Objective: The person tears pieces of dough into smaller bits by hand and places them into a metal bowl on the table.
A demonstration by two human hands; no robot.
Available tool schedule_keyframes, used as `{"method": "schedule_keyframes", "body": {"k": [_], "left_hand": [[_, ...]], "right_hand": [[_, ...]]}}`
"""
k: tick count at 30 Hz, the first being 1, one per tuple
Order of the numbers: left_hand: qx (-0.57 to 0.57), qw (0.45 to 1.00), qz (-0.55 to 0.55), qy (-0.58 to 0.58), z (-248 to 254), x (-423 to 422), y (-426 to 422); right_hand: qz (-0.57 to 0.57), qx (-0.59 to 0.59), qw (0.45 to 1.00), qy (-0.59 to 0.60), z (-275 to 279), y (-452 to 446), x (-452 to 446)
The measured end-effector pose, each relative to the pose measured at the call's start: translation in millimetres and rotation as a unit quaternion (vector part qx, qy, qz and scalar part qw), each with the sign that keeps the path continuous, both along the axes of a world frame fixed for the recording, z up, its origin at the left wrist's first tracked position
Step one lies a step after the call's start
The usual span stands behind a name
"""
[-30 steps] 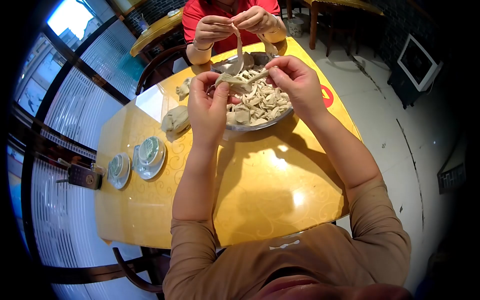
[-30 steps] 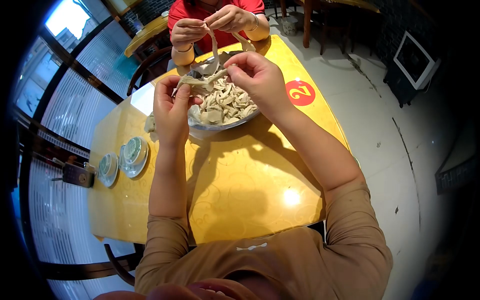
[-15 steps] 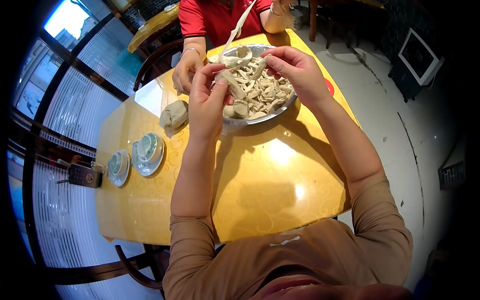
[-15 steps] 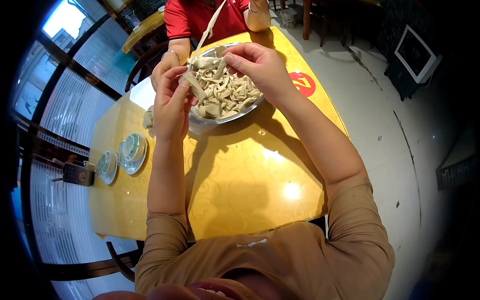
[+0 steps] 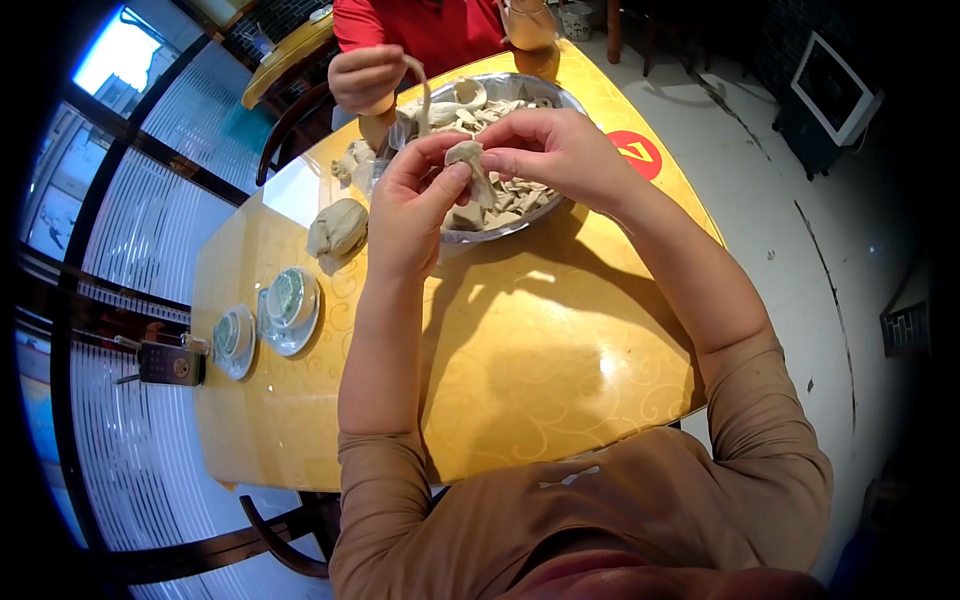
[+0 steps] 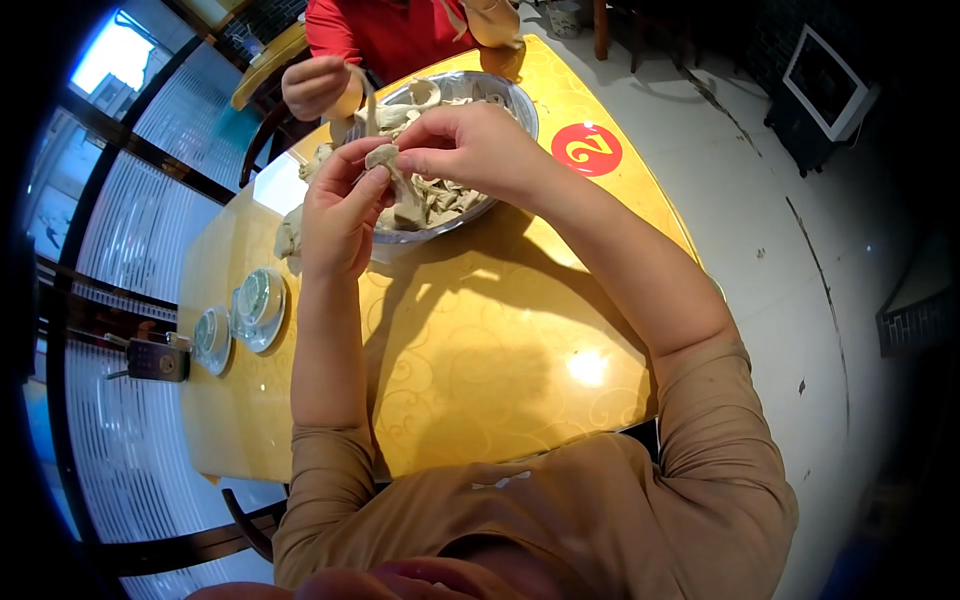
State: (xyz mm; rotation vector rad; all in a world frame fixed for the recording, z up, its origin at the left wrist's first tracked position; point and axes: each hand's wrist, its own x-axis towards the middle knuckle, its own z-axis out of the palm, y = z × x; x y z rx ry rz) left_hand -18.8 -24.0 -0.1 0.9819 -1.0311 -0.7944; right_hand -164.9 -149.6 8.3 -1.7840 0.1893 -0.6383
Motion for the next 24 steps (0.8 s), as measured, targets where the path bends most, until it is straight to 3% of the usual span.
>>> {"method": "schedule_keyframes", "body": {"k": [6, 12, 18, 24], "left_hand": [[0.020, 0.999, 0.027, -0.034, 0, -2, 1], [0.028, 0.999, -0.023, 0.018, 1, 3, 2], [0.017, 1.000, 0.006, 0.010, -2, 2, 1], [0.030, 0.992, 0.064, -0.106, -2, -1, 1]], "right_hand": [[0.031, 0.033, 0.999, 0.005, 2, -1, -1], [0.069, 0.058, 0.996, -0.003, 3, -3, -4], [0.073, 0.099, 0.992, -0.012, -1, -4, -2], [-0.021, -0.029, 0.999, 0.015, -6, 1, 3]]}}
